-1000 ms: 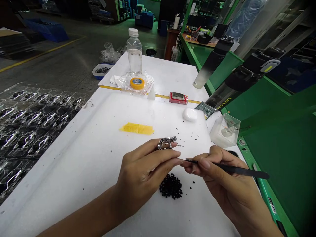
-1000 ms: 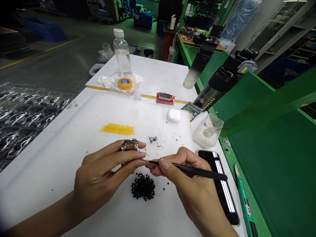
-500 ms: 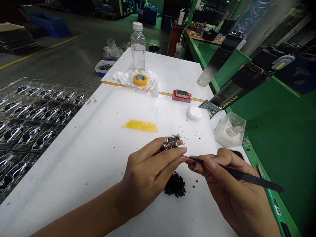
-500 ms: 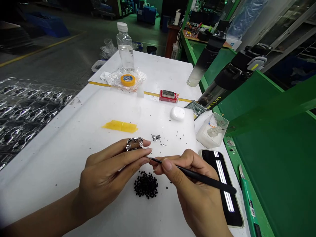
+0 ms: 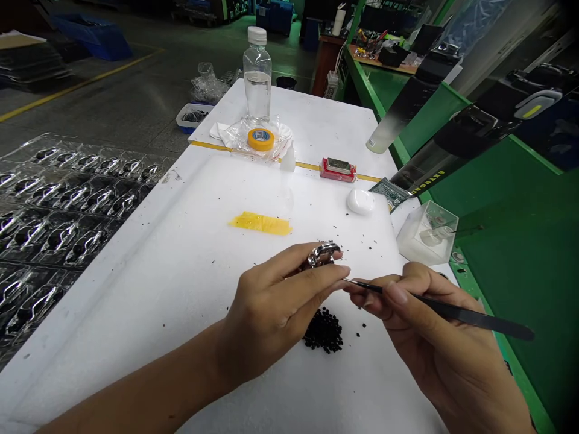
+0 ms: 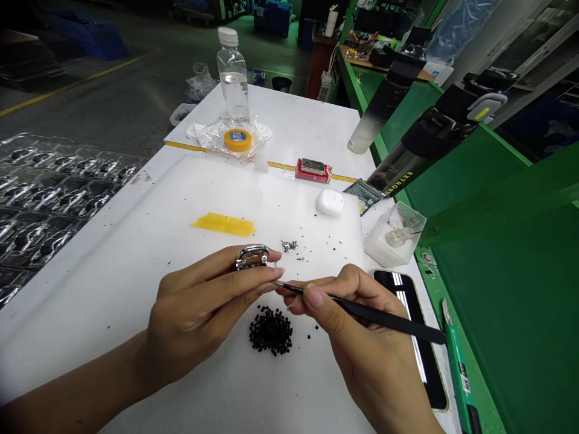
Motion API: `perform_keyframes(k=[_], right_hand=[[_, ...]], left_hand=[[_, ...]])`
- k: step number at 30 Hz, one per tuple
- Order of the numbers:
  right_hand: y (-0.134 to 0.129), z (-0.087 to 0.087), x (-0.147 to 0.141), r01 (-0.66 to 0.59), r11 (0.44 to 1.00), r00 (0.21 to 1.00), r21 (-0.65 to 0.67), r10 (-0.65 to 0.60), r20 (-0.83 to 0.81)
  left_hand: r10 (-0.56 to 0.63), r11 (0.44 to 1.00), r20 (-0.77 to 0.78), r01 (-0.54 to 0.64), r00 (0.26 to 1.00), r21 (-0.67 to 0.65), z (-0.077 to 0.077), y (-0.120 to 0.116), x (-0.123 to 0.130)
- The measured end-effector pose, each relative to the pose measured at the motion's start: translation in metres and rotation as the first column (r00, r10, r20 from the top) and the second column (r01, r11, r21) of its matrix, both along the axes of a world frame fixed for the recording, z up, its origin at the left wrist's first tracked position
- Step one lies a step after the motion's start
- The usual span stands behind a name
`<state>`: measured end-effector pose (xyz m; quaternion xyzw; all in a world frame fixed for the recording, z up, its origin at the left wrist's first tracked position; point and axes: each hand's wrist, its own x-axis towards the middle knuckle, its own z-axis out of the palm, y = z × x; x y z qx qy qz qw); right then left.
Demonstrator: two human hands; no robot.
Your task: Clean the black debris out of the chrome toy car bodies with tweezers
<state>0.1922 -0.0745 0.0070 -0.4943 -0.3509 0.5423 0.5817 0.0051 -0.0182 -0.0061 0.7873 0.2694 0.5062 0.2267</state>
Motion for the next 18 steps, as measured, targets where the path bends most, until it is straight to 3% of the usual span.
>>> perform_keyframes(k=[4, 8, 16, 18], right_hand=[[0.002, 0.001, 0.004, -0.023, 1.000, 0.999, 0.008, 0.023, 0.040], [-0.002, 0.002, 0.013, -0.013, 1.000, 0.977, 0.017, 0.009, 0.214], [-0.017, 0.026, 0.005, 0.113, 0.992, 0.768, 0.049, -0.119, 0.630], [-0.018, 0.022, 0.017, 0.056, 0.998, 0.808, 0.032, -0.064, 0.586]], left_hand=[[-0.012, 1.000, -0.005, 0.012, 1.000, 0.029, 0.001, 0.002, -0.001], [-0.002, 0.995, -0.058, 0.008, 0.998, 0.101, 0.001, 0.004, -0.004], [0.033, 0.976, -0.180, 0.007, 0.983, 0.215, -0.001, 0.008, -0.009], [0.035, 0.977, -0.192, 0.007, 0.981, 0.214, -0.002, 0.007, -0.008]])
